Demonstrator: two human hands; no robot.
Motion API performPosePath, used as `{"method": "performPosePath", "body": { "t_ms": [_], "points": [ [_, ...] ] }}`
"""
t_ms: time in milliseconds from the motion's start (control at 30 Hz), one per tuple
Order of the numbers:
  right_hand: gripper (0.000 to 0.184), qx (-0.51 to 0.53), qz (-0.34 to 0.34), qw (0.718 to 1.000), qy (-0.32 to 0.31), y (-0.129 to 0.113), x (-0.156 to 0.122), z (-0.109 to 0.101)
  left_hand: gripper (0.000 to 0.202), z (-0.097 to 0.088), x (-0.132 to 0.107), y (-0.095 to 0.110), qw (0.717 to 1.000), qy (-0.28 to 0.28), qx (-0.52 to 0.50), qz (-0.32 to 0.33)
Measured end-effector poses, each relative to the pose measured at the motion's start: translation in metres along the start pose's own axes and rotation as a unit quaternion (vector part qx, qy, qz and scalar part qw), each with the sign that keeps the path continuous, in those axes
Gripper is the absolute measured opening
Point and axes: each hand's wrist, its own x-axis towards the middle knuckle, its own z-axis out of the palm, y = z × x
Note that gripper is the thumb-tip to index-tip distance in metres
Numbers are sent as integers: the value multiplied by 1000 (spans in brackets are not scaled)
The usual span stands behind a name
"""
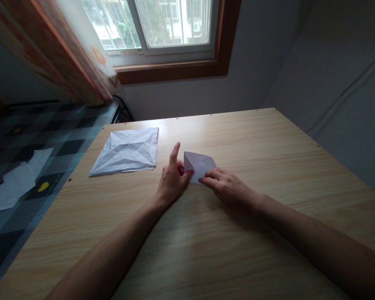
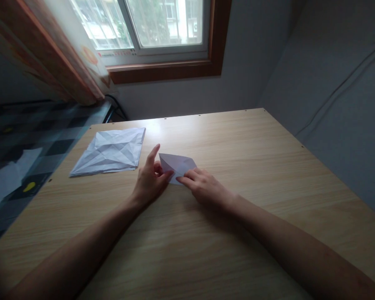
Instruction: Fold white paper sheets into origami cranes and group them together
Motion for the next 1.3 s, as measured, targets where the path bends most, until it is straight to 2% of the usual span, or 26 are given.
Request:
{"method": "performPosePath", "body": {
  "t_ms": [67,167,200,267,367,433,600,700,900,967,1067,1100,1200,1300],
  "points": [
    [44,5,9,1000,-1,1,0,2,72,-2,1,3,1000,-8,15,-1],
    [48,-2,17,1000,-13,2,1,4,22,-5,3,7,999,-11,39,-11],
    [48,-6,17,1000,-19,2,2,4,18,-6,4,7,999,-6,50,-17],
    [46,-13,17,999,-33,2,2,4,34,-7,5,8,998,-3,61,-28],
    [46,-17,21,999,-43,2,1,4,46,-8,5,8,998,-15,45,-35],
    [49,-15,24,999,-44,3,1,5,46,-7,4,8,999,-21,40,-28],
    [56,-4,27,999,-39,4,1,7,23,-5,0,9,992,-43,112,29],
    [52,1,25,999,-35,2,1,6,35,-5,1,8,985,-41,163,49],
    [51,14,27,999,-38,0,1,1,57,-7,1,8,985,-39,160,48],
    [53,18,33,998,-42,1,0,1,55,-9,-3,9,978,-10,183,95],
    [55,19,63,997,-34,1,0,3,42,-12,-10,12,946,19,229,230],
    [52,16,80,996,-26,1,-1,4,37,-12,-12,13,933,4,232,274],
    [42,2,126,992,2,-1,-2,7,30,-10,-15,14,898,-106,216,368],
    [39,12,138,990,18,-3,-4,7,43,-6,-12,12,889,-186,208,364]
  ]
}}
